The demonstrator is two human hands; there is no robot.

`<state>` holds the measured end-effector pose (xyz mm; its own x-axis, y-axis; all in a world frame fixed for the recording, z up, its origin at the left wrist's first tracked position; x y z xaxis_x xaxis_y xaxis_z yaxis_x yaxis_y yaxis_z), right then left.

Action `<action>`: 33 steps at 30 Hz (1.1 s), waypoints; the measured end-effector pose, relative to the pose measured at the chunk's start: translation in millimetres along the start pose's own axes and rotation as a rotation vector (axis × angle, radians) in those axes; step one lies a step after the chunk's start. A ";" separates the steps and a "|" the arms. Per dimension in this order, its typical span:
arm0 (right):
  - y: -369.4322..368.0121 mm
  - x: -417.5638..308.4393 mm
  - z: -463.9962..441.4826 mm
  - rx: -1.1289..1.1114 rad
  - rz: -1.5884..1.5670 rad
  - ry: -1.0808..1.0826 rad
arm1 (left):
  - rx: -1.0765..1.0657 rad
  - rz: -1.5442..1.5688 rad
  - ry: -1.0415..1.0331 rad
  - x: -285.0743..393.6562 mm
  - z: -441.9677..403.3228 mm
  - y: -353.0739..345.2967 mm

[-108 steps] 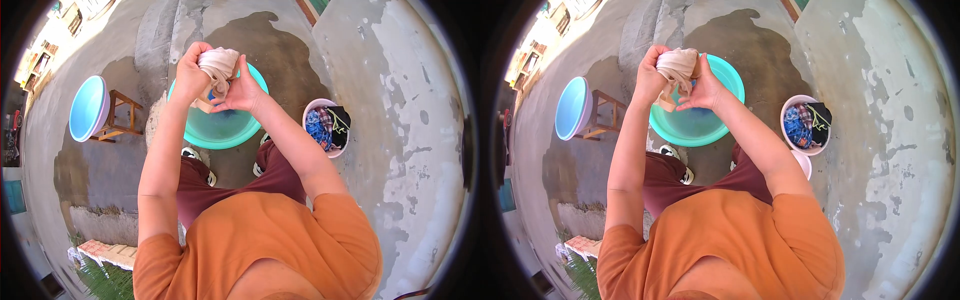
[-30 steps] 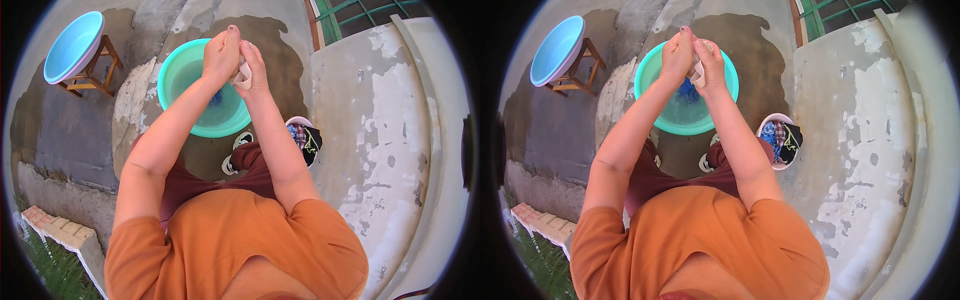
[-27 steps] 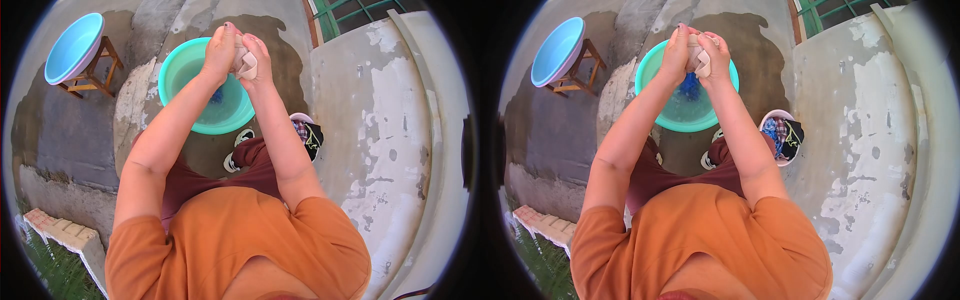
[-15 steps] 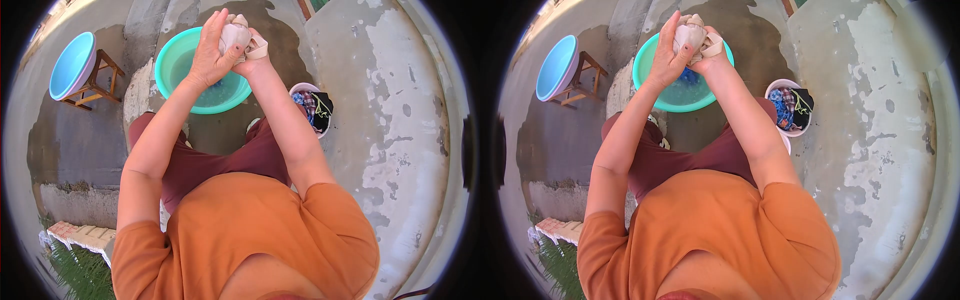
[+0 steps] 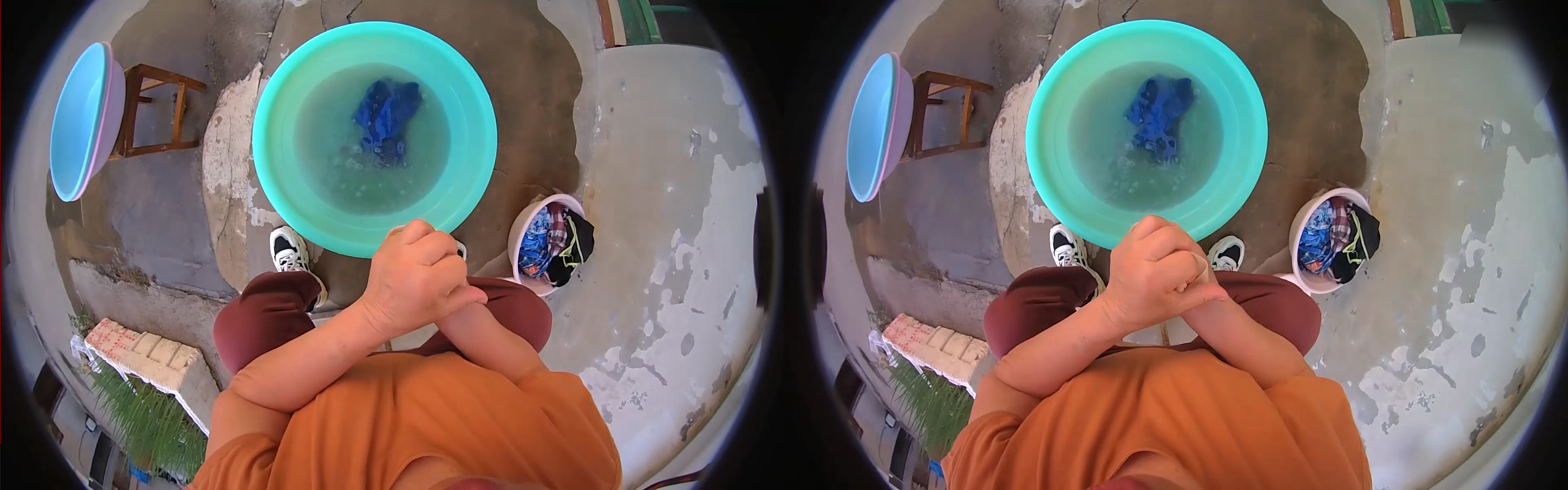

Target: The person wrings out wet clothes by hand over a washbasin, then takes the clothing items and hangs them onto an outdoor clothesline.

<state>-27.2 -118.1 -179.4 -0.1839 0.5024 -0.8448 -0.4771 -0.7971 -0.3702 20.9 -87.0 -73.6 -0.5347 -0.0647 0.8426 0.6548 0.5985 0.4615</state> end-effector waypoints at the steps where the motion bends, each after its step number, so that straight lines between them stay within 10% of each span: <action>1: 4.2 4.8 -2.9 0.009 0.027 -0.029 | 0.005 0.024 0.053 -11.5 -6.8 -2.4; 11: 5.1 -0.6 -14.3 0.049 0.059 -0.179 | 0.095 0.192 0.399 -53.7 -34.6 14.4; 18: -25.4 -64.0 19.3 0.446 -0.470 -0.405 | 0.275 0.464 0.701 -14.3 -27.5 50.8; 25: -80.2 -252.7 43.1 0.457 0.010 -0.065 | 0.448 1.020 1.020 96.0 -91.1 127.2; 33: -145.1 -440.4 95.4 0.251 0.314 0.363 | 0.472 1.281 0.802 230.7 -155.8 199.8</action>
<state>41.1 -191.8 283.2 -0.0625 0.0695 -0.9956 -0.6458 -0.7634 -0.0127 111.7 -106.8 256.2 0.7286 0.3609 0.5821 0.1319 0.7601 -0.6363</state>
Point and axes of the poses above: each hand's wrist, its own z-axis away from the middle knuckle, its own y-axis out of the back of the hand, x = y × z, the point moved 7 cm from there along -z, towards the middle knuckle, and after that the axes turned 1 degree about -x, right-handed, at the moved point
